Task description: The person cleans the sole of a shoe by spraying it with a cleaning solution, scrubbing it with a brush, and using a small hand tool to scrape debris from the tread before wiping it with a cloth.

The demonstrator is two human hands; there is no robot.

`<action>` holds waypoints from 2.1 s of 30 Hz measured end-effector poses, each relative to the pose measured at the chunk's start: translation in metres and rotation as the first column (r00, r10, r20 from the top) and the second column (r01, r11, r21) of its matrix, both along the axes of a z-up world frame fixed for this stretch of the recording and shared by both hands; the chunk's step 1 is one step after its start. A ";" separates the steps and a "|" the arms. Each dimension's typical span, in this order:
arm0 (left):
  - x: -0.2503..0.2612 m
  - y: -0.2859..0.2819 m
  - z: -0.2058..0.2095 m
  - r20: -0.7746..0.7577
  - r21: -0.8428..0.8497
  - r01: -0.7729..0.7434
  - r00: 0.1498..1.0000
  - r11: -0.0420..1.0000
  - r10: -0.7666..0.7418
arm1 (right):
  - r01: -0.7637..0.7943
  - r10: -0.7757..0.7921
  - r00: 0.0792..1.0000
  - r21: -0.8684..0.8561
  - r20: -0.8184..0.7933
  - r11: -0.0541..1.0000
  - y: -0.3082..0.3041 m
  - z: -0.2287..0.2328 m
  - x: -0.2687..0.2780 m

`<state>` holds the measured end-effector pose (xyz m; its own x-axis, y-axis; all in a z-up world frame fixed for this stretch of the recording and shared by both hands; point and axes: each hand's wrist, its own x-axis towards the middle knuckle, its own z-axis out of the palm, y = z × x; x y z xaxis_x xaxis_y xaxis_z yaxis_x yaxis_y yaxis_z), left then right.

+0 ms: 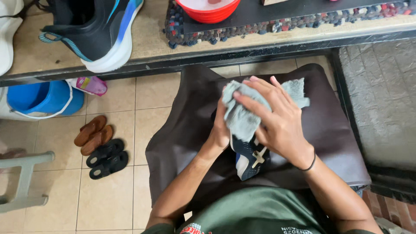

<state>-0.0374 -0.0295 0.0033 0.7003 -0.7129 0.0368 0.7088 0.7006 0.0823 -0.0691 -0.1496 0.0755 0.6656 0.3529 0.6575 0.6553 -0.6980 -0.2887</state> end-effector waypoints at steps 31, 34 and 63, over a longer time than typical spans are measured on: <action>-0.080 0.057 0.028 0.839 0.151 -0.940 -0.042 0.306 -0.542 | 0.459 0.652 0.442 0.780 -0.616 0.426 -0.109 -0.105 0.059; -0.044 0.043 0.039 0.955 0.078 -0.991 0.043 0.108 -0.293 | 0.380 0.590 0.517 0.784 -0.621 0.491 -0.094 -0.100 0.061; 0.022 0.006 0.009 0.836 0.367 -0.754 0.524 0.545 0.161 | 0.011 -0.012 1.000 0.113 0.012 0.994 0.007 -0.005 0.009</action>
<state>-0.0150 -0.0238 0.0121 0.8898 -0.3055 0.3391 -0.1897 0.4282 0.8836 -0.0596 -0.1428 0.0702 0.6608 0.2685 0.7009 0.6515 -0.6689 -0.3580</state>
